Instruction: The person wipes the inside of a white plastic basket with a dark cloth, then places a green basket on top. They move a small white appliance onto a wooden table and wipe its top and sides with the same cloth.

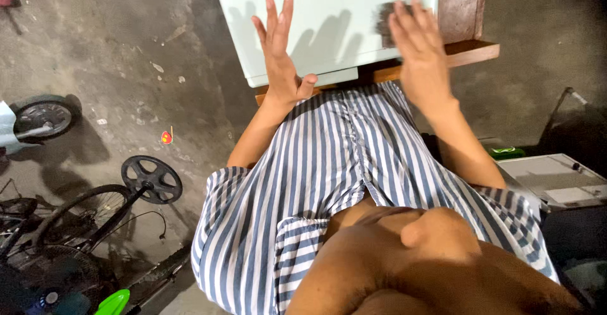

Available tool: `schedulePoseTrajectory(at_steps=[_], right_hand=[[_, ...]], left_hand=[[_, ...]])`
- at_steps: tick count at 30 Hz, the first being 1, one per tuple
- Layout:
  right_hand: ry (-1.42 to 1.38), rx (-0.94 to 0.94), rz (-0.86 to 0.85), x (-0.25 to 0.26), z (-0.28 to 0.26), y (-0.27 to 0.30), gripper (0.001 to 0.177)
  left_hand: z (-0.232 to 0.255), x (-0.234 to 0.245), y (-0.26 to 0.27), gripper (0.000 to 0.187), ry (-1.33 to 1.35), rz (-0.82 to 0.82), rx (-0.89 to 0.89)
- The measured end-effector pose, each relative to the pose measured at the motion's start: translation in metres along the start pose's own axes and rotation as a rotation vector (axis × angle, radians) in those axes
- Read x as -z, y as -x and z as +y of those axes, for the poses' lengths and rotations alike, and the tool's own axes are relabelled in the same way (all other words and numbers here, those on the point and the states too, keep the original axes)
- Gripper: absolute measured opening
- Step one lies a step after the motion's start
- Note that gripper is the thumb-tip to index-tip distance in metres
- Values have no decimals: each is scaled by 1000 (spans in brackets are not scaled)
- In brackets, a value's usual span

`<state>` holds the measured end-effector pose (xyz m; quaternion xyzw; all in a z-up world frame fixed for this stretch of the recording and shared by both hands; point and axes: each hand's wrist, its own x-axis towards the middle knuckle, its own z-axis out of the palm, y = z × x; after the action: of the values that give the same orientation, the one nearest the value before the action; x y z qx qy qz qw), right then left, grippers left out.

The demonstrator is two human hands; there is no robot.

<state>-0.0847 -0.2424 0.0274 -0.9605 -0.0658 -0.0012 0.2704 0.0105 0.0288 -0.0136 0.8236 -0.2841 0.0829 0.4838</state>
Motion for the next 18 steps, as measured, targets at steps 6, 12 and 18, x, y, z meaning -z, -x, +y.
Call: schedulePoseTrajectory(at_steps=[6, 12, 18], right_hand=[[-43, 246, -84, -70, -62, -27, 47], [-23, 15, -32, -41, -40, 6, 67], [55, -59, 64, -55, -57, 11, 72]], left_hand=[[5, 31, 22, 80, -40, 55, 91], [-1, 65, 45, 83, -97, 6, 183], [-12, 81, 71, 77, -85, 5, 233]])
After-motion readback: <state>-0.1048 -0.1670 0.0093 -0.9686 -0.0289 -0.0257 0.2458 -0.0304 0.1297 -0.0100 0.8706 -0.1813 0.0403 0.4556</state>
